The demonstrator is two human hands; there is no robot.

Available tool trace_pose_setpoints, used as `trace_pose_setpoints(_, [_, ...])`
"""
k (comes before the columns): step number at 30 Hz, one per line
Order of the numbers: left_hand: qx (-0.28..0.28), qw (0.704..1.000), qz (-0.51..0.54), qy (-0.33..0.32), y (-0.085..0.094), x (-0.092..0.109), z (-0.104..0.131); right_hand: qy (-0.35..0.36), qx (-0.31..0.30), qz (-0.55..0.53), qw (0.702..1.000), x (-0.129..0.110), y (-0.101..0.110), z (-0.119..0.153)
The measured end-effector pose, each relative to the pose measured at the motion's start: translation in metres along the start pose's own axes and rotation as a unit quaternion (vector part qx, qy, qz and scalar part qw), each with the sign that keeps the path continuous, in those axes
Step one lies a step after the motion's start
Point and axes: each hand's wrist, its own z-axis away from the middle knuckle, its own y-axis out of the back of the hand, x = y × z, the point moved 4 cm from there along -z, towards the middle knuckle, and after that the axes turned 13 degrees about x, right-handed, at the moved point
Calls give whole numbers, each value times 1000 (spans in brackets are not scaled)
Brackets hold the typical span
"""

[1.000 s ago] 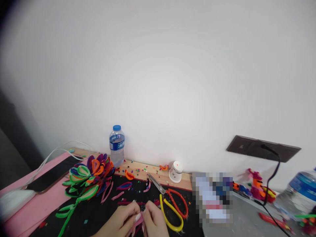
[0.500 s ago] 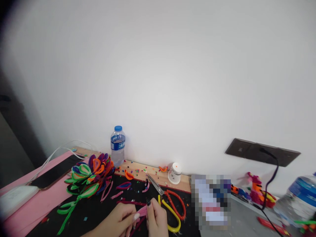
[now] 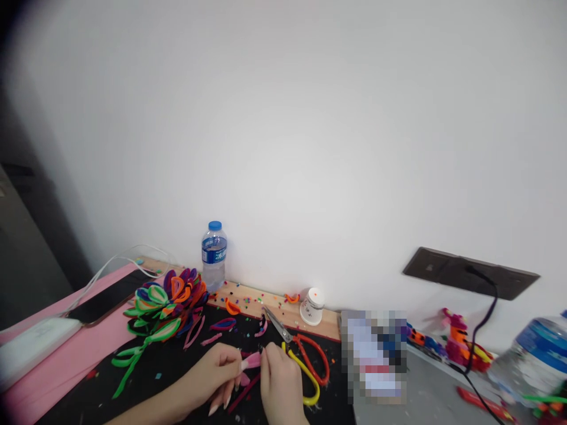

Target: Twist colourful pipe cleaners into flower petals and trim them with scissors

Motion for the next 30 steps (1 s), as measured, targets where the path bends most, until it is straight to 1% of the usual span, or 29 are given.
trace_pose_setpoints(4, [1,999,-15,-51,-1,5,2,-46,2,-68,997,2,4,-3])
trace_pose_setpoints(6, [18,996,-36,-76,0,7,3,-61,7,-103,993,0,7,-5])
trace_pose_setpoints(8, [51,992,-60,-98,2,10,4,-82,9,-141,987,-2,7,-5])
trace_pose_setpoints(10, [82,987,-76,-114,1,15,5,-116,6,-190,975,-3,5,-2])
trace_pose_setpoints(13, [103,983,-84,-128,-4,19,8,-179,15,-261,949,-3,-4,5])
trace_pose_setpoints(15, [117,977,-98,-147,-8,20,10,-211,34,-274,938,-1,-9,10])
trace_pose_setpoints(17, [135,966,-131,-179,-11,21,11,-228,57,-259,937,1,-11,14])
trace_pose_setpoints(19, [150,950,-174,-211,-13,22,10,-211,58,-233,948,0,-10,13])
trace_pose_setpoints(22, [166,924,-242,-244,-15,21,5,-144,22,-175,974,-2,-8,9])
trace_pose_setpoints(24, [173,911,-275,-255,-15,20,1,-115,6,-126,985,-1,-7,6])
trace_pose_setpoints(27, [172,905,-291,-259,-15,21,-3,-118,10,-91,989,2,-7,4])
trace_pose_setpoints(30, [173,908,-272,-268,-16,24,-3,-139,34,-119,982,1,-5,5])
